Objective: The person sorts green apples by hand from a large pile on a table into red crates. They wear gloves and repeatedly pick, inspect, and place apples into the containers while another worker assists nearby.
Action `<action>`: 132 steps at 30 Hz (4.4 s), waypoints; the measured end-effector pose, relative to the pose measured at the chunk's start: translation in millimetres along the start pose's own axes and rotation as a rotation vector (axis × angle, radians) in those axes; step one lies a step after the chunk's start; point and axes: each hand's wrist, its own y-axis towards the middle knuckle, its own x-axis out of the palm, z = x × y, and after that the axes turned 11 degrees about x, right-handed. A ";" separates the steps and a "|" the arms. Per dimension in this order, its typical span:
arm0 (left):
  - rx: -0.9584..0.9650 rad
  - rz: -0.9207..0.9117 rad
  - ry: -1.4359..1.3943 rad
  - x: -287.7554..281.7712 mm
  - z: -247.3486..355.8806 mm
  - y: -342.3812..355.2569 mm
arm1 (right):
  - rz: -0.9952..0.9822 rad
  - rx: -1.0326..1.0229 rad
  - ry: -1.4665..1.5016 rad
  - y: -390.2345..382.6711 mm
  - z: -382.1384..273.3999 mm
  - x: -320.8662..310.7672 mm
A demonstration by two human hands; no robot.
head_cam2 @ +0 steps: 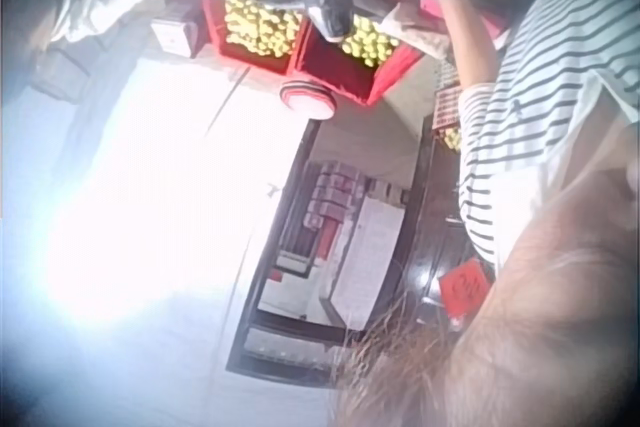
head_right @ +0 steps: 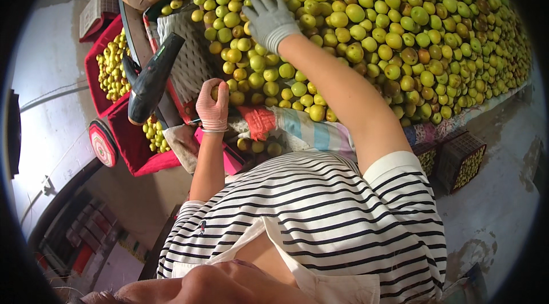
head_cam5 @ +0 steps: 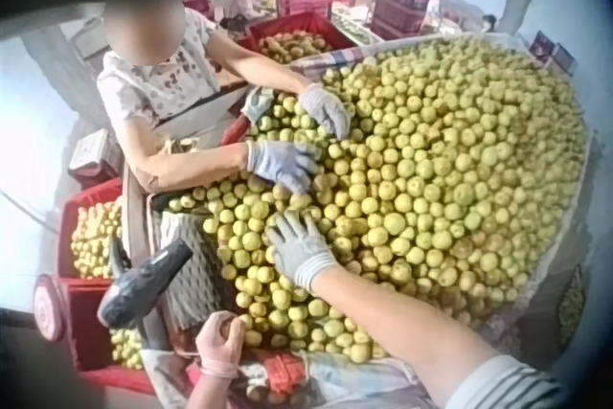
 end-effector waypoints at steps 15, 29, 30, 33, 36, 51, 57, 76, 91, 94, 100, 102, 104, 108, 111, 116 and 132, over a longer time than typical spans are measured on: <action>0.005 0.007 -0.025 -0.2 -1.7 -0.5 | -0.017 -0.121 0.420 -129.9 -7.2 4.0; -0.004 -0.004 -0.004 0.3 0.7 1.7 | -0.064 0.210 0.559 9.1 23.5 -19.3; -0.012 -0.007 -0.019 0.4 0.0 1.2 | -0.109 0.221 0.496 20.9 20.8 -16.3; 0.000 -0.004 -0.032 0.7 0.8 -1.0 | -0.262 0.209 0.382 47.1 8.7 -16.1; 0.011 0.013 -0.059 0.4 -0.1 0.6 | -0.459 0.120 0.289 49.3 -12.5 -25.0; 0.035 0.027 -0.021 1.0 -7.5 -1.0 | -0.366 0.015 1.057 -54.0 -16.3 3.0; 0.030 0.037 -0.038 0.0 -7.6 -4.4 | -0.248 0.311 1.409 -114.1 90.9 -36.2; 0.009 -0.004 -0.020 -1.2 -4.8 -0.8 | -0.398 0.396 0.268 -54.7 72.9 -35.4; -0.024 0.056 -0.119 -2.0 -7.0 1.5 | -0.353 0.025 0.247 -32.6 -18.2 -27.3; -0.348 0.039 -0.637 -23.2 -1.1 4.8 | -0.302 0.067 0.386 -35.3 -14.6 -25.7; 0.009 0.462 -0.637 -141.3 -0.9 78.3 | -0.290 0.181 0.641 -42.1 4.7 1.0; 0.139 0.486 -0.013 -213.2 -31.4 116.8 | -0.270 0.197 0.715 -49.2 15.2 3.4; 0.094 0.473 0.372 -263.9 -28.5 129.8 | -0.351 0.151 0.722 -51.2 12.3 -14.5; 0.393 0.403 -0.075 -198.6 15.3 119.6 | -0.313 0.227 0.641 -65.2 -0.5 -24.7; 0.220 0.028 -0.502 -95.6 25.2 75.6 | -0.162 0.211 0.871 -78.0 -23.4 -0.2; -0.269 -0.030 -0.920 24.3 9.0 -13.5 | -0.059 0.175 1.398 -100.2 -44.6 0.7; -0.696 -0.058 -2.023 19.2 -5.5 34.0 | 0.287 0.098 0.370 -37.6 28.9 1.2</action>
